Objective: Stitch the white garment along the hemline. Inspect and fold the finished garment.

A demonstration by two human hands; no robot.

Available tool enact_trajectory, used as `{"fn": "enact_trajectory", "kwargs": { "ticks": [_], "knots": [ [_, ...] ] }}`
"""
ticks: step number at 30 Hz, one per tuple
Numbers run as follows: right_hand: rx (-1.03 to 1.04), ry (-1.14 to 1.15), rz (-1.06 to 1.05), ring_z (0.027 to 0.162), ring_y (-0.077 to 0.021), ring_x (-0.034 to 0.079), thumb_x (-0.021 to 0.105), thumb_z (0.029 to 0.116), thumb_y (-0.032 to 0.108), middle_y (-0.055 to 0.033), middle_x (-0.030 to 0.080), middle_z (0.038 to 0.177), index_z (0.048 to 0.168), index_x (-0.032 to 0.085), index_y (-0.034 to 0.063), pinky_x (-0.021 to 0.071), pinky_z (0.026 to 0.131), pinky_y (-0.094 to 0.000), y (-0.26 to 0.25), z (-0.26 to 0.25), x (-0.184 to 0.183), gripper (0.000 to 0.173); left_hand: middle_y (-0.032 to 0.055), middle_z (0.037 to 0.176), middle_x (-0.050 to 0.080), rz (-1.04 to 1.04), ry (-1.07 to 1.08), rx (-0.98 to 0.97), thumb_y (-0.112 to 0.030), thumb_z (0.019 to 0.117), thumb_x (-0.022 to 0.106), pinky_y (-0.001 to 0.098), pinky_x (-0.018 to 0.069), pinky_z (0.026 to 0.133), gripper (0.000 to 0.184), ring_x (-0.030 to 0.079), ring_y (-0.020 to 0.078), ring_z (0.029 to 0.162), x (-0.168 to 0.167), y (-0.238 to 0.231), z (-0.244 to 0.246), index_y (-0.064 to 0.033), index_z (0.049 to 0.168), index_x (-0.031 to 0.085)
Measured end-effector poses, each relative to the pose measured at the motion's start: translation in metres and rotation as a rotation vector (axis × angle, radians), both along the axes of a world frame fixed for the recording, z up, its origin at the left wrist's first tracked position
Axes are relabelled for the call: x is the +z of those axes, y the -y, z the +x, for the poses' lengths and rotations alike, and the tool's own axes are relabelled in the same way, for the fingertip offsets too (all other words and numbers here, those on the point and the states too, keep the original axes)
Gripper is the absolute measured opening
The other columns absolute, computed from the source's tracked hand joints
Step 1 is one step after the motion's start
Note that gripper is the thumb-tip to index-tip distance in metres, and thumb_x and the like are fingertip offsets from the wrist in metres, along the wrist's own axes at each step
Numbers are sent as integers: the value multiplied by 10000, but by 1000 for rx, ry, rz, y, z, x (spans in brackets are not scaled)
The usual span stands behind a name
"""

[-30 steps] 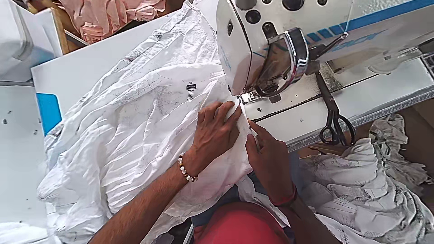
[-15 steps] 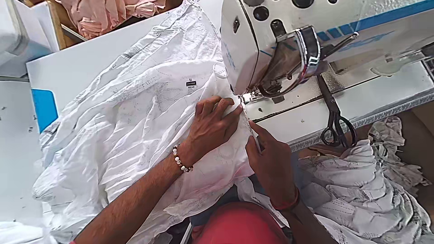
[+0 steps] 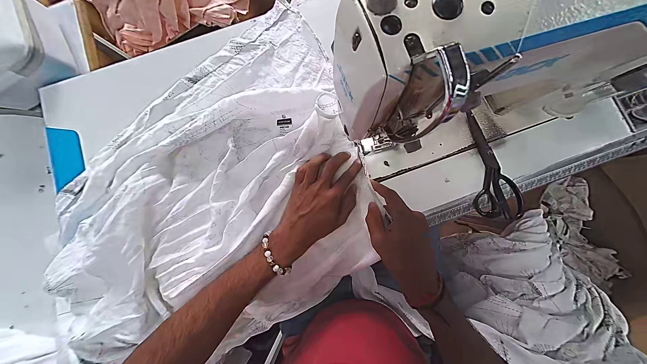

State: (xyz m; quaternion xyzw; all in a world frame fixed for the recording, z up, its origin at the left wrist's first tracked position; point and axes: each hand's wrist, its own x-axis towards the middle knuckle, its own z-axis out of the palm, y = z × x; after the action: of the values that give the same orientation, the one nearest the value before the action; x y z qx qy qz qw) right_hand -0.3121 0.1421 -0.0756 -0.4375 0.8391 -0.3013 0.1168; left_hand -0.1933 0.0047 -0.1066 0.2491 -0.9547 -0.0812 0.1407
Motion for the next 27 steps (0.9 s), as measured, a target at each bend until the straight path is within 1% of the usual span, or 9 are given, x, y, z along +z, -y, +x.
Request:
{"fn": "enact_trajectory", "kwargs": {
  "ticks": [6,10,14,17,19,21,23,26,27],
  "knots": [
    [12,-13,-11,410,-66,373,555,954,230,70,475,502,1274,743,105,326,407,-278,-11,8,17,392,41,1476,561,-34,-18,-132,-397,1042,439,472,328,1110,428,480,274,1336,0,26,3,-298,1399,654],
    [40,-128,40,432,-109,440,545,969,218,45,519,525,1258,755,122,351,420,-307,5,2,27,371,59,1390,612,-72,-59,-222,-392,1034,489,473,335,1066,380,507,290,1267,6,43,0,-287,1319,717],
    [94,-188,145,492,-208,577,553,953,205,-17,595,571,1222,763,142,432,439,-397,34,-11,35,347,61,1254,685,-157,-126,-383,-387,1014,567,471,390,1042,306,566,294,1194,10,66,-5,-250,1170,793],
    [107,-155,162,518,-253,589,552,989,256,-36,581,593,1369,652,171,444,451,-434,56,-23,17,403,68,1250,688,-129,-65,-297,-286,1013,551,463,435,1036,269,578,301,1229,18,46,-9,-192,1093,790],
    [103,-159,203,525,-263,588,546,985,269,-44,574,605,1452,559,187,442,454,-434,60,-30,4,475,64,1346,635,50,-49,-62,-240,991,522,455,428,1079,290,516,288,1327,15,7,-10,-147,1149,747],
    [96,-182,184,507,-251,574,570,973,314,-34,571,600,1421,585,187,430,442,-427,54,-35,-1,466,26,1496,556,176,-82,84,-250,971,491,468,369,1184,372,418,270,1460,5,-18,-6,-148,1271,686],
    [89,-230,184,494,-243,571,600,949,393,-19,568,580,1355,636,188,419,438,-427,33,-38,0,456,-1,1554,517,122,-75,62,-289,1017,453,492,323,1213,408,371,271,1505,-2,-19,2,-191,1353,663],
    [159,-134,135,545,-205,585,637,936,367,-11,621,660,1411,609,161,486,503,-436,-14,-49,3,518,34,1530,539,41,-70,-113,-314,1038,462,511,338,1185,392,397,304,1477,-2,2,9,-273,1364,675],
    [178,-68,102,576,-171,606,638,933,354,3,658,707,1376,625,175,512,534,-422,-30,-51,3,478,46,1501,562,18,-85,-170,-311,1036,471,506,362,1162,384,431,303,1448,-1,7,9,-297,1357,682]
  ]
}}
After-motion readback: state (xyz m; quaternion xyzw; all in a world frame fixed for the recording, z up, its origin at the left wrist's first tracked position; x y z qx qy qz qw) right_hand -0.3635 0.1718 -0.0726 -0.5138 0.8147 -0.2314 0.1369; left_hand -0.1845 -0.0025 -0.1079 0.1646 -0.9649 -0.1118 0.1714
